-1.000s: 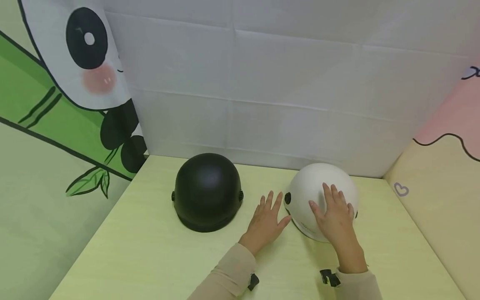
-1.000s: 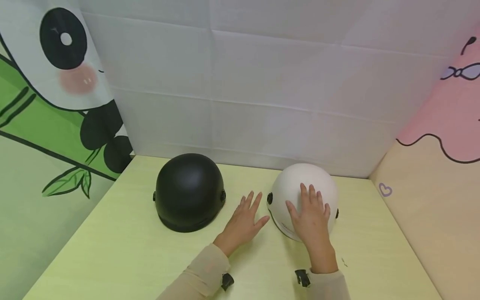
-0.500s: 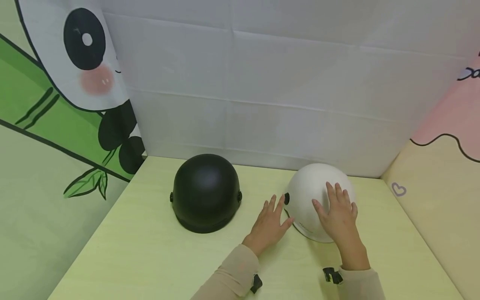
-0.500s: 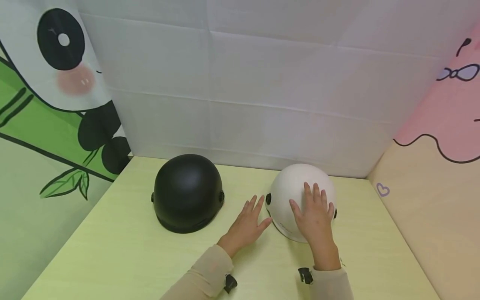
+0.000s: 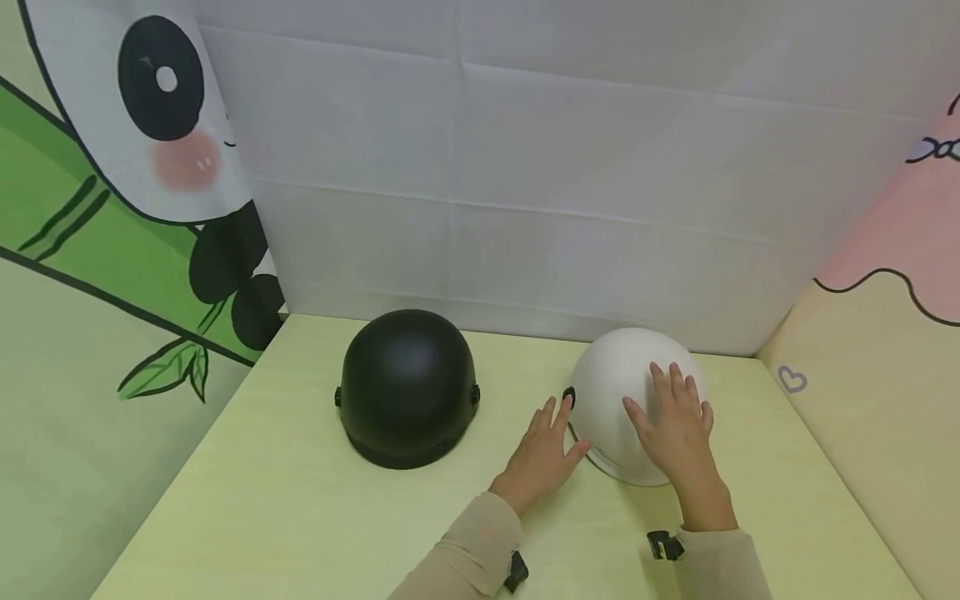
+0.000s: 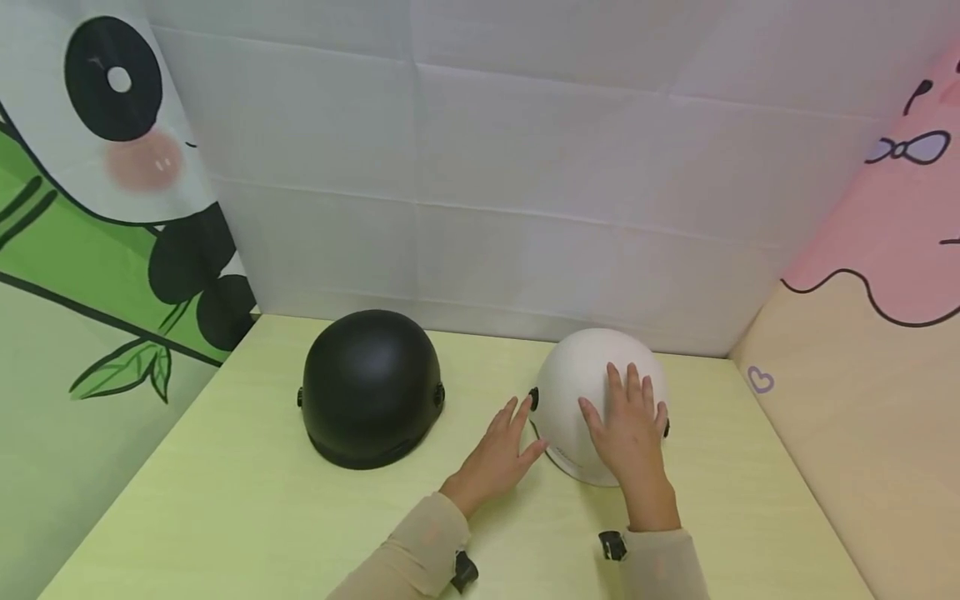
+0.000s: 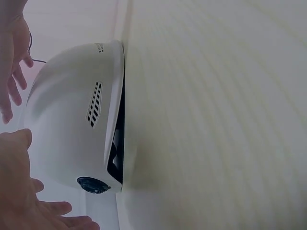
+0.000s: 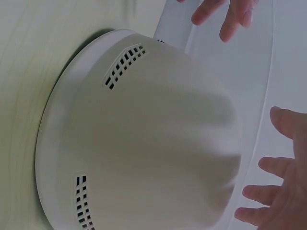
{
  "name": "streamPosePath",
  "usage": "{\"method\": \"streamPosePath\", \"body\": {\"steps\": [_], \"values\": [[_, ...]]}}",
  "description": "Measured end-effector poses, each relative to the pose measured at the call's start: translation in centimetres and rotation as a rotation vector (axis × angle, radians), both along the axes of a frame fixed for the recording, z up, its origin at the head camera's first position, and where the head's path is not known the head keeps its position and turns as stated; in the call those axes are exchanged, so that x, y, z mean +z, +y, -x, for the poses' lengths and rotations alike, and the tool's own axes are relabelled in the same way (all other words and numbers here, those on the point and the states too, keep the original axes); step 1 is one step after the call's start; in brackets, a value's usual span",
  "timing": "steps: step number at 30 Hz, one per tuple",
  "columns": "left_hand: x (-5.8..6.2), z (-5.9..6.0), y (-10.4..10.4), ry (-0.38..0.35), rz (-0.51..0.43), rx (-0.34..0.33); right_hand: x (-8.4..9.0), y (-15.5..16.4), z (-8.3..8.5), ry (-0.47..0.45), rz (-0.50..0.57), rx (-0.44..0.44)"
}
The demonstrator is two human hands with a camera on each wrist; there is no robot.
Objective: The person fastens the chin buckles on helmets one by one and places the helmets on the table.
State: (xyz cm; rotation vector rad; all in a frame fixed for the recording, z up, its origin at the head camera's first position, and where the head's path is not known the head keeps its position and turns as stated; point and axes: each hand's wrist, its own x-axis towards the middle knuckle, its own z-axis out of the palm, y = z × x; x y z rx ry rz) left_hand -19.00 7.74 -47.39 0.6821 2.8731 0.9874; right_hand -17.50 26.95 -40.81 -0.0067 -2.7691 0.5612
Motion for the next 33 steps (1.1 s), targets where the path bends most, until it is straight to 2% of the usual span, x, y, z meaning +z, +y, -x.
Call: {"method": "streamPosePath", "body": {"steps": [5,10,18,27,33], "values": [[-0.3,0.1,0.4,-0.018,-0.035,-0.002,-0.3,0.3,0.3,-0.003,-0.007,-0.006],[-0.8,0.3,0.9,-0.065,-0.08,0.009,-0.6,0.6,0.6,0.005,-0.011,-0.008],[-1.6,0.4,1.8,-0.126,-0.216,0.02,-1.0,1.2,1.1,0.01,-0.004,-0.017],[-2.2,0.6,2.3,-0.126,-0.281,0.049,-1.0,1.2,1.5,-0.002,-0.011,-0.014],[-2.1,0.7,2.7,-0.207,-0.333,0.057,-0.9,1.4,1.7,-0.026,-0.01,-0.024]]}}
